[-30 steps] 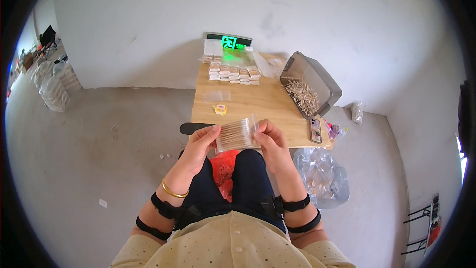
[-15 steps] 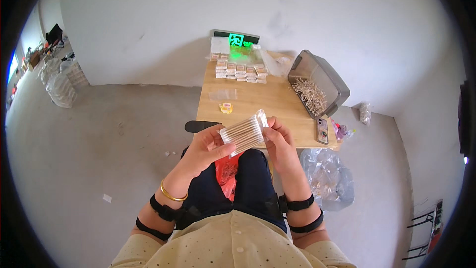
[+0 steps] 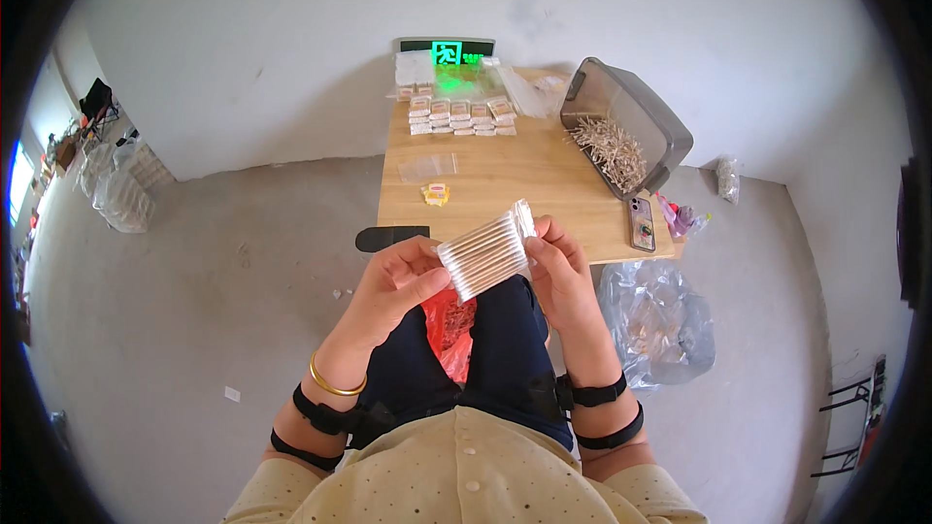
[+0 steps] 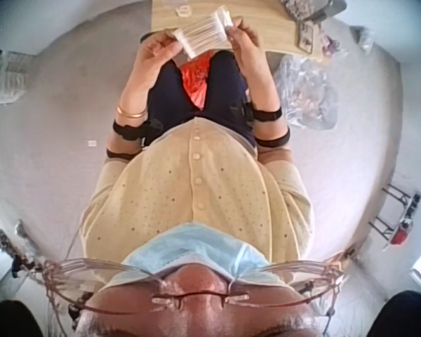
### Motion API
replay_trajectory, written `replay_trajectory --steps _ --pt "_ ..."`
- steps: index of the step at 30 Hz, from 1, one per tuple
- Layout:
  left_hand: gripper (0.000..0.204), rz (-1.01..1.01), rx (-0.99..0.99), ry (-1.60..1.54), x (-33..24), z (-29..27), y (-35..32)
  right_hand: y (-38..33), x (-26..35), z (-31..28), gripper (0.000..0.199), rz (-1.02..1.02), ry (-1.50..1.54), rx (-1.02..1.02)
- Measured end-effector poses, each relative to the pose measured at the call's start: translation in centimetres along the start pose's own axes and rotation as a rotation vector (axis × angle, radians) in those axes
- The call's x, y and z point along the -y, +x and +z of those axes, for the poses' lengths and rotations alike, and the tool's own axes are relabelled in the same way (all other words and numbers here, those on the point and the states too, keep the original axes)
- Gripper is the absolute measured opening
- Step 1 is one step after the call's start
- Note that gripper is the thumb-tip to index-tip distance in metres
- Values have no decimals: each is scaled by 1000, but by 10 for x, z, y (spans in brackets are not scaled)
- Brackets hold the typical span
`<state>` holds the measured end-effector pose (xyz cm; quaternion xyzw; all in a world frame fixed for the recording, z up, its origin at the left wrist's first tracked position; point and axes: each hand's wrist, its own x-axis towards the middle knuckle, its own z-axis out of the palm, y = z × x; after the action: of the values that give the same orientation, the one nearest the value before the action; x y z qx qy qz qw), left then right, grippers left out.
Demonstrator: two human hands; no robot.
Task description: The person is counting and packaging a specific amount of cotton swabs into small plastic bags.
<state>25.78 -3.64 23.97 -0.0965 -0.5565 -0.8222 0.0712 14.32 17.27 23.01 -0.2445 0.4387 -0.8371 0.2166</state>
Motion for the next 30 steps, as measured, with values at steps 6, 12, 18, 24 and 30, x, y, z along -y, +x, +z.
replay_trajectory --steps 6,12,18,24,30 --pt "21 -26 -7 41 4 -1 2 -2 4 2 5 8 -8 -18" --pt "20 -38 -2 78 5 -1 3 -4 8 4 7 -22 -24 -18" --pt "29 -89 124 594 -12 10 6 -5 17 5 10 -60 -56 41" --pt "30 -19 127 700 -30 33 17 -4 25 13 8 -41 -221 48" --pt "22 3 -3 672 -25 38 21 -4 26 19 13 -112 -365 4"
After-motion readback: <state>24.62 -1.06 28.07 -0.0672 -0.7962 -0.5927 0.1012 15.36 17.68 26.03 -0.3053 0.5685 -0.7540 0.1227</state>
